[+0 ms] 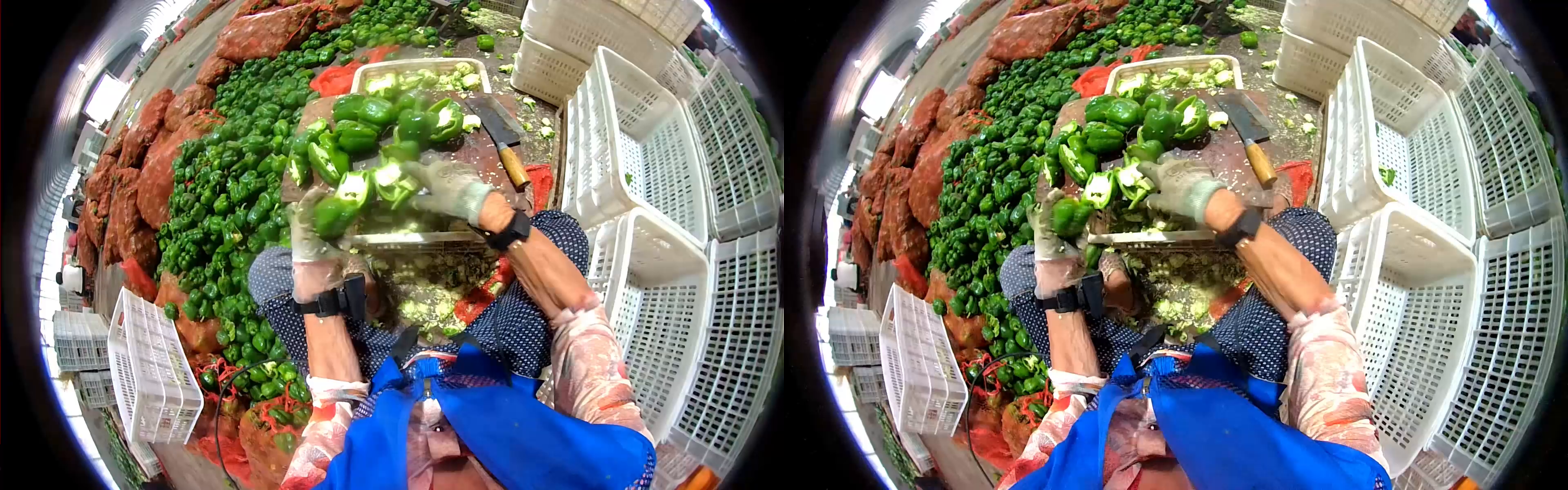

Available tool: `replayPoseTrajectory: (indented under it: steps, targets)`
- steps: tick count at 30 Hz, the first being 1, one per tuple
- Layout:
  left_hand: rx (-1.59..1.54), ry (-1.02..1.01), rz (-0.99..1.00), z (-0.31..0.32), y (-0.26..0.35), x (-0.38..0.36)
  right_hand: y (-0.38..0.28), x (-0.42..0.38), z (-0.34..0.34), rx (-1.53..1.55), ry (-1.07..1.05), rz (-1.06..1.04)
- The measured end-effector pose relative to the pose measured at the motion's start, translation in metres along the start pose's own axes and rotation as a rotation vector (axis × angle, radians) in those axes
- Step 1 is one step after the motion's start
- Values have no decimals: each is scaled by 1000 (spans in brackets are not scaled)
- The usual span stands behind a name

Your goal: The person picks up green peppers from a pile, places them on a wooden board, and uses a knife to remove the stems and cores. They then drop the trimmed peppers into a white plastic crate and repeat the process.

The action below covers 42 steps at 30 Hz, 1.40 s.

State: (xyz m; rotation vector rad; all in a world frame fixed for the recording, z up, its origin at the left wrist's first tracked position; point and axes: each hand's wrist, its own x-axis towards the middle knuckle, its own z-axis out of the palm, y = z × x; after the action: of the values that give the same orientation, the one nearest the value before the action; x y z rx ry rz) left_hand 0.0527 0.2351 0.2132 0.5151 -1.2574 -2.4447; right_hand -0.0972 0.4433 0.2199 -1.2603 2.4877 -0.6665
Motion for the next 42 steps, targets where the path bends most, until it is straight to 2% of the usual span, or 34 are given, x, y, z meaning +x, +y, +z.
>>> replayPoseTrajectory:
  steps: [1,2,4,5,7,8,9,10,12,13,15,16,17,19,20,23,25,27,28,30,31,32,35,36,37,39,40,41,42]
  targets:
    - [17,44,-38,18,13,0,-3,0,1,167,16,31]
    - [320,-5,140,21,14,5,-17,0,0,330,26,58]
    - [596,-7,237,38,20,-2,-45,-12,-15,892,-162,195]
    - [639,-27,220,47,18,-3,-45,-11,-5,915,-103,131]
    - [602,-206,406,50,9,2,-49,-12,4,909,1,15]
    - [511,-177,373,58,12,-7,-48,-13,-3,984,-17,15]
    - [454,-50,288,60,19,-9,-49,-16,-11,1059,-35,15]
    - [430,-91,374,47,17,-2,-47,-17,-13,1070,-13,-48]
    - [-6,-62,268,30,11,7,-38,-15,-8,974,45,-77]
    - [-37,-41,233,21,11,9,-34,-13,-5,925,75,-90]
    - [-81,-205,174,11,4,13,-26,-14,-7,933,98,-96]
    - [-105,-166,89,14,3,10,-20,-13,-6,967,120,-125]
    - [-73,17,40,23,2,1,-15,-12,-6,1001,140,-154]
    - [-23,12,14,24,-4,-1,-7,-14,-8,766,193,-130]
    - [-43,-139,-96,23,-1,3,-7,-14,-7,641,233,-179]
    - [352,-153,-80,72,0,-17,-16,-17,-1,310,316,-291]
    - [487,-272,-56,55,-23,0,-26,-26,-6,136,341,-308]
    - [406,-241,55,32,-59,15,-34,-26,-4,130,263,-306]
    - [261,-237,2,62,-34,-13,-38,-27,-5,138,225,-330]
    - [-19,-108,-282,25,-64,18,-48,-28,-5,99,158,-320]
    - [-2,-63,-327,24,-65,18,-46,-30,1,31,269,-417]
    - [192,-161,-115,29,-69,14,-43,-29,7,10,243,-394]
    - [79,-114,-157,29,-80,8,-42,-28,11,38,189,-325]
    - [21,-100,-236,26,-78,8,-42,-29,11,62,173,-302]
    - [-36,-81,-314,27,-73,6,-42,-28,9,128,121,-202]
    - [152,-207,-288,28,-53,9,-40,-23,3,259,13,-7]
    - [93,-148,-260,33,-56,12,-36,-19,5,279,111,-38]
    - [45,-153,-241,36,-59,15,-30,-21,3,363,251,-177]
    - [-1,-158,-222,37,-63,19,-25,-22,1,410,212,-73]
